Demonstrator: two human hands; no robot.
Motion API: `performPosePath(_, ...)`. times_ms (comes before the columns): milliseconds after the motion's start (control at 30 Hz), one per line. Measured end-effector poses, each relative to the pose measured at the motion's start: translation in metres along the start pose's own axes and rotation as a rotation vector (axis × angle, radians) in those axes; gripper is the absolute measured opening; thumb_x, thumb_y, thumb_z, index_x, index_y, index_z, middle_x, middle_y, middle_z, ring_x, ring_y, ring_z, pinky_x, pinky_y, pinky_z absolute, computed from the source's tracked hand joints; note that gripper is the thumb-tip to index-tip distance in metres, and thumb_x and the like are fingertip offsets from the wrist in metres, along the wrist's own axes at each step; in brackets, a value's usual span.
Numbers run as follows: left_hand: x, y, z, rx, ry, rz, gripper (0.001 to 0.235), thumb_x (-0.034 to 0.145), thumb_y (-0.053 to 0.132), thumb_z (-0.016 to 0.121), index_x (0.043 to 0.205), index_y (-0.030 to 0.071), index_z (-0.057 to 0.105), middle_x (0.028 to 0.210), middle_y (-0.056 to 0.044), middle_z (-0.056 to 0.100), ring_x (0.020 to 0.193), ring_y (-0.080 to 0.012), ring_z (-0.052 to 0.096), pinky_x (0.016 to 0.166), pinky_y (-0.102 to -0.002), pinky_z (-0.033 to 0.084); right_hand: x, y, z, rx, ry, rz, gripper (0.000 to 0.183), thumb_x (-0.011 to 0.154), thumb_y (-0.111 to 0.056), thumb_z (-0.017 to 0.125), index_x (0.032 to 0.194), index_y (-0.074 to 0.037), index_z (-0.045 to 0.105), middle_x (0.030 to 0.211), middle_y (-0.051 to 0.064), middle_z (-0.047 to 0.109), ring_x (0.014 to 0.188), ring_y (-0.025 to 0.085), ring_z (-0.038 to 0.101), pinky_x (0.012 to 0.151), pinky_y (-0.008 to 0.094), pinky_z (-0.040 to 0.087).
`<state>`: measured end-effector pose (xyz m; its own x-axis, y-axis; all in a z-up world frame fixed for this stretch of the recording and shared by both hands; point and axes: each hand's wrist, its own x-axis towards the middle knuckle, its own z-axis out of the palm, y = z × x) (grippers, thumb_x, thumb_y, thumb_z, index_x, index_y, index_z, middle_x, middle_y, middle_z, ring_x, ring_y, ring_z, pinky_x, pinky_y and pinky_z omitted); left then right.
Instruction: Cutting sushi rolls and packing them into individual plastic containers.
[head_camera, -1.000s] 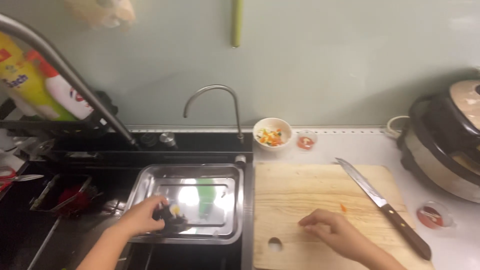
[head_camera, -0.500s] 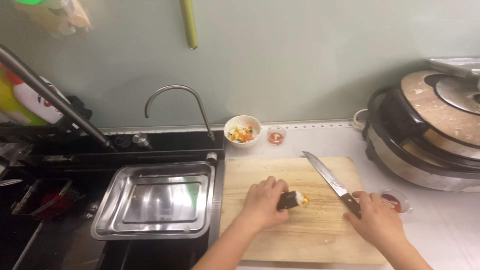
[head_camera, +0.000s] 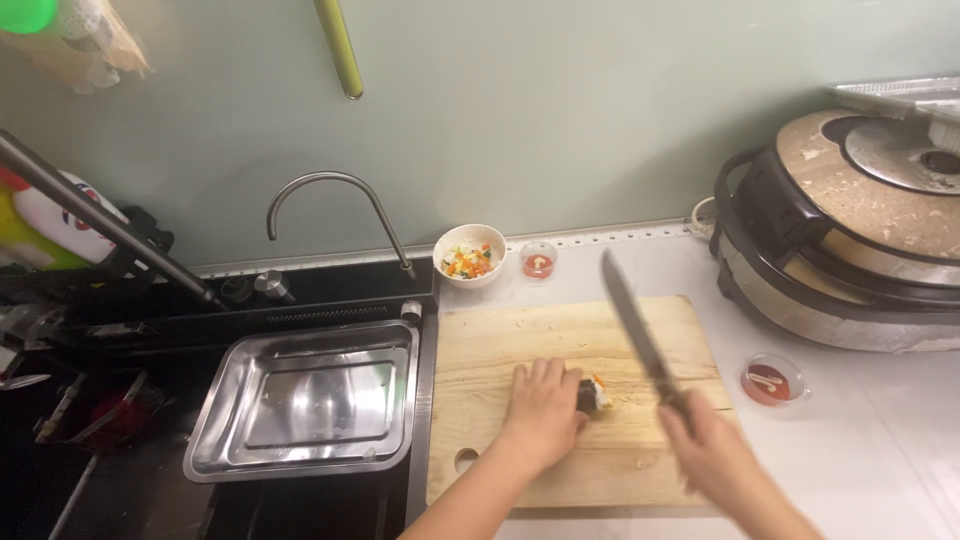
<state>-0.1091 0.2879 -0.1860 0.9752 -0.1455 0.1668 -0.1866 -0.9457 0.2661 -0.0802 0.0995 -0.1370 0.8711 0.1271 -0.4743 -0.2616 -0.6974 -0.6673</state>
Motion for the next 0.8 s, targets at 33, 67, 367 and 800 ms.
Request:
performPosePath(33, 0.004, 0.006, -0.005, -0.002, -0.001, 0.006, 0.052, 0.071, 0.02, 0.067, 0.115, -0.001, 0.049, 0.105, -0.016, 0.046, 0.096, -0.0306, 0.041, 0.087, -0.046, 0.028, -0.01, -0.004, 0.004, 0.002, 0.005, 0.004, 0.023, 0.092, -0.023, 0.047, 0.106, -0.007, 0.056, 0.061, 0.01, 0.056, 0.045, 0.017, 0.053, 0.037, 0.026, 0.046)
performPosePath(67, 0.008, 0.012, -0.01, 0.028, -0.156, -0.055, 0.044, 0.073, 0.011, 0.059, 0.114, -0.003, 0.047, 0.103, -0.018, 0.045, 0.093, -0.0296, 0.041, 0.084, -0.043, 0.031, -0.02, -0.007, 0.008, -0.132, -0.068, 0.005, 0.023, 0.093, -0.027, 0.044, 0.103, -0.01, 0.055, 0.06, 0.005, 0.058, 0.044, 0.013, 0.055, 0.039, 0.021, 0.05)
performPosePath(367, 0.017, 0.003, 0.03, 0.11, -0.033, -0.089, 0.043, 0.08, 0.022, 0.052, 0.106, -0.01, 0.042, 0.1, -0.021, 0.039, 0.087, -0.0305, 0.037, 0.073, -0.04, 0.036, -0.026, 0.048, 0.052, -0.655, 0.189, -0.23, 0.026, 0.085, -0.045, 0.041, 0.092, -0.02, 0.043, 0.071, 0.001, 0.07, 0.07, 0.022, 0.069, 0.062, 0.036, 0.051)
performPosePath(800, 0.031, -0.009, 0.058, 0.275, 0.001, -0.079, 0.037, 0.079, 0.023, 0.053, 0.101, -0.008, 0.05, 0.097, -0.021, 0.044, 0.085, -0.0291, 0.04, 0.07, -0.037, 0.038, -0.009, 0.044, 0.063, -0.775, 0.244, -0.296, 0.023, 0.084, -0.04, 0.04, 0.091, -0.018, 0.04, 0.061, 0.003, 0.065, 0.057, 0.026, 0.064, 0.054, 0.036, 0.049)
